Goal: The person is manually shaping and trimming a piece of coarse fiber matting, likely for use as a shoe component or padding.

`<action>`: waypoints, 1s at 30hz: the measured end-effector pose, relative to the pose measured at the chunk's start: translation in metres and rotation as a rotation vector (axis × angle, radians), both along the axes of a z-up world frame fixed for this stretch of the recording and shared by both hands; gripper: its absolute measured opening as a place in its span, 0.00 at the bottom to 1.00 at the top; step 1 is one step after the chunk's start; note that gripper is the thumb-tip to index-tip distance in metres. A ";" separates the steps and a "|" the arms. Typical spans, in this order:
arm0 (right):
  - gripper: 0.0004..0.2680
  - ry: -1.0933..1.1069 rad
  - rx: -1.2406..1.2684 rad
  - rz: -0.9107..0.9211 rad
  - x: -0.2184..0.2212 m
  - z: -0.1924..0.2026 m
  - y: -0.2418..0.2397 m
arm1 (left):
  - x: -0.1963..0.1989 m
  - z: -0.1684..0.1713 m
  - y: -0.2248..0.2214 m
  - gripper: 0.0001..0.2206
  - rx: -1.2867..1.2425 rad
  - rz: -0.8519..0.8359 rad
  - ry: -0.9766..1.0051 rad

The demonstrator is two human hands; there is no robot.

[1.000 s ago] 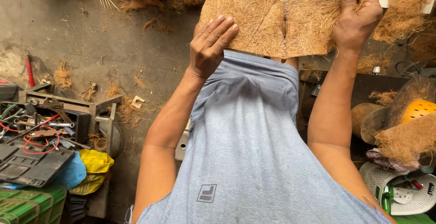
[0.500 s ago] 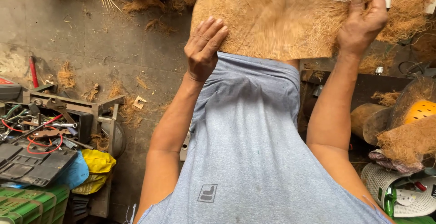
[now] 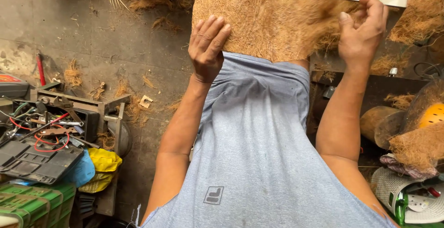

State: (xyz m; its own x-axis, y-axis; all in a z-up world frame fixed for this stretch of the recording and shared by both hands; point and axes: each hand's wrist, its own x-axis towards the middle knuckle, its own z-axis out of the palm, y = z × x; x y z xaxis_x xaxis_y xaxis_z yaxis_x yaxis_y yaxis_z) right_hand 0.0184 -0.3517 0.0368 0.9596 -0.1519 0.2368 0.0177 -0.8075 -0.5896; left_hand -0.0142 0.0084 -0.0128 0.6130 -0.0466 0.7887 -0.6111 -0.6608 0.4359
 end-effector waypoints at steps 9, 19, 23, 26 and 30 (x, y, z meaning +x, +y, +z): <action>0.31 0.103 -0.093 0.693 -0.048 0.047 0.096 | -0.005 -0.002 -0.008 0.22 0.038 0.051 0.280; 0.13 -0.066 -0.277 0.627 -0.028 0.009 0.090 | -0.015 0.012 -0.004 0.13 0.208 -0.054 0.668; 0.17 -0.241 -0.223 0.395 -0.030 0.009 0.100 | -0.015 0.026 -0.010 0.10 0.183 -0.014 0.795; 0.10 -0.475 -0.121 0.299 -0.049 0.020 0.117 | -0.017 0.023 -0.015 0.12 0.063 0.013 0.818; 0.24 -0.040 0.114 0.501 -0.062 0.040 0.141 | -0.022 0.031 -0.026 0.17 -0.145 -0.123 0.870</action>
State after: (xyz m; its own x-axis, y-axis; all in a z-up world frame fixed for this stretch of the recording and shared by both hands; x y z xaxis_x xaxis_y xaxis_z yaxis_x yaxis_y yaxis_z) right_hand -0.0436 -0.2107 0.0771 0.9115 0.2977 0.2838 0.4108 -0.6249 -0.6639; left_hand -0.0361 -0.0175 0.0186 0.9949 -0.0877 0.0495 -0.0877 -0.5141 0.8532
